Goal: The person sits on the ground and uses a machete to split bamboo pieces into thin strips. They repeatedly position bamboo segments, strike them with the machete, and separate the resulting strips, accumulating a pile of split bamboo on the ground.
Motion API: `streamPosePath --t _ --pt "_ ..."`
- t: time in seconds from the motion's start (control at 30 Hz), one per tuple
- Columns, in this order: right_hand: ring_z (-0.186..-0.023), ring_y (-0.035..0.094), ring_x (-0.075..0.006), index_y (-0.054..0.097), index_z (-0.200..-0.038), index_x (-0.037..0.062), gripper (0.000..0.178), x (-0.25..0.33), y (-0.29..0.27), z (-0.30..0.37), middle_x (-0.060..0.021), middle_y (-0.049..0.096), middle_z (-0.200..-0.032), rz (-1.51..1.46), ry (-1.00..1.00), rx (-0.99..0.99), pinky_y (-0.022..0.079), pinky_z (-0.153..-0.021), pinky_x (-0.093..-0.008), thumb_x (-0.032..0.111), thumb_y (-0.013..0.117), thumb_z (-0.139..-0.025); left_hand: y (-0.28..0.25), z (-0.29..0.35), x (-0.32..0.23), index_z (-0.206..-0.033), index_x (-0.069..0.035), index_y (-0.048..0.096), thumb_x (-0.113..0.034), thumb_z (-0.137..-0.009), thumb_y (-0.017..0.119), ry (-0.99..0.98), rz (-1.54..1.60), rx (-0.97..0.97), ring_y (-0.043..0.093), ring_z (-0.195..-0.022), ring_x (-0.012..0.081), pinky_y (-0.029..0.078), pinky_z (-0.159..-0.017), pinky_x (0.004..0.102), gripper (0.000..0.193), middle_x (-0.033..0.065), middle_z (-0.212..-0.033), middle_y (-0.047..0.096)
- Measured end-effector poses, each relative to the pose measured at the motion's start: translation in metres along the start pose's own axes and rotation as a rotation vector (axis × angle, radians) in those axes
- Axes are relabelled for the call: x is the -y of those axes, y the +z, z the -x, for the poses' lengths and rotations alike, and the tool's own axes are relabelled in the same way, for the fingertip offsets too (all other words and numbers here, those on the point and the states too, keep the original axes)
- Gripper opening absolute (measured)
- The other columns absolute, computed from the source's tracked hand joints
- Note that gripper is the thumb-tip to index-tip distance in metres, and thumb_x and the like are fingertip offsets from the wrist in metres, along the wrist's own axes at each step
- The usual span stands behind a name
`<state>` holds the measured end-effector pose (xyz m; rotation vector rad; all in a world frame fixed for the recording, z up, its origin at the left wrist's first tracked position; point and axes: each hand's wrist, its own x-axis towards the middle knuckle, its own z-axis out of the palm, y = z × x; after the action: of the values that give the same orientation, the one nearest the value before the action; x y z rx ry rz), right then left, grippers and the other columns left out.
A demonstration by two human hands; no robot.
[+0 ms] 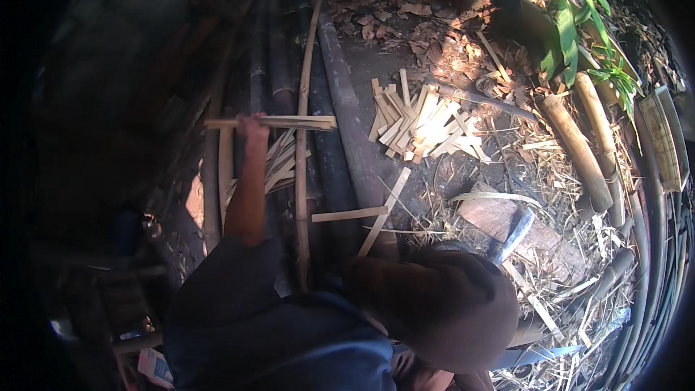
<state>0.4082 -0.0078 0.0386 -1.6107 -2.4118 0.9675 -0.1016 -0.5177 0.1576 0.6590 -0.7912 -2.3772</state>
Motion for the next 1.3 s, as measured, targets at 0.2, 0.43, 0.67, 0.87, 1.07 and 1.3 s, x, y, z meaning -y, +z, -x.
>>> streamPosePath --t 0.2,0.43,0.67,0.87,1.07,1.3 --pt "-0.089 0.060 -0.0398 0.053 -0.129 0.0036 0.045 -0.029 0.006 0.003 -0.0215 0.062 -0.100 0.110 0.054 -0.037 0.049 -0.077 -0.0461 0.035 0.045 -0.099 -0.166 -0.052 -0.100 -0.095 -0.003 0.055 -0.038 -0.101 0.038 0.285 -1.954 -0.179 0.060 -0.074 0.0273 0.053 -0.072 0.0404 0.039 0.0134 -0.086 0.061" --pt "-0.093 0.059 -0.0390 0.051 -0.130 0.0039 0.047 -0.042 0.014 0.011 -0.0208 0.061 -0.103 0.182 0.068 -0.057 0.049 -0.078 -0.0454 0.036 0.051 -0.096 -0.185 -0.062 -0.102 -0.119 -0.001 0.062 -0.039 -0.095 0.048 0.050 -2.716 -0.010 0.068 -0.101 0.0251 0.055 -0.081 0.0385 0.046 0.0132 -0.109 0.070" --pt "-0.097 0.059 -0.0382 0.050 -0.131 0.0042 0.050 -0.052 0.023 0.026 -0.0201 0.060 -0.106 0.192 0.123 -0.125 0.049 -0.079 -0.0446 0.037 0.057 -0.093 -0.195 -0.061 -0.072 -0.112 -0.008 0.068 -0.028 -0.088 0.060 0.190 -2.742 -0.009 0.067 -0.104 0.0234 0.055 -0.085 0.0379 0.032 0.0084 -0.114 0.069" --pt "-0.101 0.058 -0.0375 0.049 -0.132 0.0045 0.054 -0.056 0.055 0.034 -0.0195 0.059 -0.108 0.162 0.077 -0.300 0.049 -0.080 -0.0440 0.037 0.061 -0.091 -0.195 -0.074 -0.066 -0.111 -0.012 0.068 -0.030 -0.088 0.058 0.728 -2.936 -0.024 0.067 -0.086 0.0328 0.053 -0.073 0.0449 0.031 0.0127 -0.102 0.069" --pt "-0.112 0.055 -0.0354 0.045 -0.133 0.0069 0.066 -0.049 0.051 0.025 -0.0183 0.054 -0.118 0.140 0.207 -0.107 0.045 -0.091 -0.0489 0.035 0.073 -0.081 -0.082 -0.032 0.034 -0.121 -0.001 0.056 -0.017 -0.087 0.055 0.708 -1.518 0.124 0.059 -0.098 0.0277 0.047 -0.091 0.0394 0.037 0.0172 -0.107 0.060" --pt "-0.098 0.061 -0.0424 0.045 -0.122 -0.0003 0.060 -0.065 0.068 0.021 -0.0240 0.059 -0.111 -0.048 0.144 -0.150 0.047 -0.085 -0.0543 0.030 0.070 -0.076 0.055 0.280 0.243 -0.111 -0.001 0.057 -0.009 -0.096 0.045 0.065 -1.188 1.428 0.057 -0.084 0.0157 0.047 -0.078 0.0266 0.021 0.0060 -0.092 0.060"
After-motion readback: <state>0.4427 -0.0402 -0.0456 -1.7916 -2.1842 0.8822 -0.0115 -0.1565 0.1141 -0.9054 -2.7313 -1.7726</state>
